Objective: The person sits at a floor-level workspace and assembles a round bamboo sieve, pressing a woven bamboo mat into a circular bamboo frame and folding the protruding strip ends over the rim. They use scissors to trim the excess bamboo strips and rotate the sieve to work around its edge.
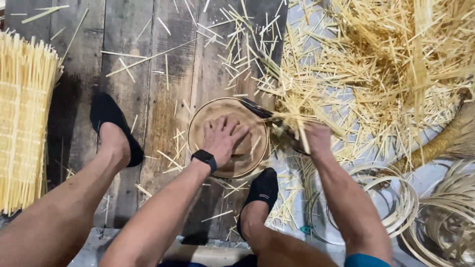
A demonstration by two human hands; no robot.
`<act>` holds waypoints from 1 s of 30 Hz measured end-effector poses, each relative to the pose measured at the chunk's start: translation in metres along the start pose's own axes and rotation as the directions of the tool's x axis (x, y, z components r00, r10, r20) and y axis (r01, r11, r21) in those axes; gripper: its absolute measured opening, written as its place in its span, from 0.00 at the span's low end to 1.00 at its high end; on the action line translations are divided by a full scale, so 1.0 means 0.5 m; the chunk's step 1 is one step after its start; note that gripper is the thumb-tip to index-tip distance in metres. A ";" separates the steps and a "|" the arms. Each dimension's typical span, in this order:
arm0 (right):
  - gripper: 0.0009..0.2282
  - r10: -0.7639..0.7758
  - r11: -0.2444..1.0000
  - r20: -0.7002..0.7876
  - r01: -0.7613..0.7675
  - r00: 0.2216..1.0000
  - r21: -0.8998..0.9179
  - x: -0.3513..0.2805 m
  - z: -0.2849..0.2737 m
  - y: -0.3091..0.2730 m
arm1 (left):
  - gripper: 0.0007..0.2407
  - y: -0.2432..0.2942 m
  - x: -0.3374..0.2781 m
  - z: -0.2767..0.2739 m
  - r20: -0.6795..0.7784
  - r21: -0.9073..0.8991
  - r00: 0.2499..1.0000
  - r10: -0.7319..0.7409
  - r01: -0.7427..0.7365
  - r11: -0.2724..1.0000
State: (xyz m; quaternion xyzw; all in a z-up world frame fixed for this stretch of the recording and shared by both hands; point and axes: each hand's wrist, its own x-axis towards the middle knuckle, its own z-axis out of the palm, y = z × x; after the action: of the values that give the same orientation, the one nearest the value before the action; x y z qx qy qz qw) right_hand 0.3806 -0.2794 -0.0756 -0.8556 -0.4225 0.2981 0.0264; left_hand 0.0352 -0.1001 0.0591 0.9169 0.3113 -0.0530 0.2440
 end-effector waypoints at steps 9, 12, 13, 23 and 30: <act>0.19 0.400 0.691 0.061 -0.345 0.914 0.635 -0.106 -0.169 -0.123 | 0.31 -0.010 -0.010 0.019 0.010 -0.006 0.990 0.140 -0.139 0.990; 0.25 0.299 0.951 0.074 -0.304 0.951 0.063 -0.074 -0.197 -0.044 | 0.34 -0.008 -0.009 0.006 0.063 -0.035 0.992 0.108 -0.106 0.994; 0.25 0.316 0.945 0.056 -0.320 0.947 0.071 -0.088 -0.185 0.002 | 0.34 -0.003 -0.008 0.002 0.059 -0.034 0.989 0.133 -0.132 0.991; 0.16 0.075 0.997 0.562 -0.048 0.823 -0.063 -0.247 -0.137 0.127 | 0.49 0.056 -0.042 0.015 -0.038 -0.238 0.850 -0.526 0.503 0.831; 0.36 0.543 0.829 -0.301 -0.558 0.784 0.045 0.043 -0.257 0.158 | 0.48 0.107 -0.040 0.030 -0.113 -0.542 0.682 -0.722 0.567 0.620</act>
State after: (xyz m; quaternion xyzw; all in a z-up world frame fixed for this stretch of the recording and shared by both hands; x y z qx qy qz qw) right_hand 0.5150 -0.2878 -0.0040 -0.9769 -0.1524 0.1488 -0.0176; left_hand 0.0521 -0.1547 0.0730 0.6487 0.6618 0.0875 0.3654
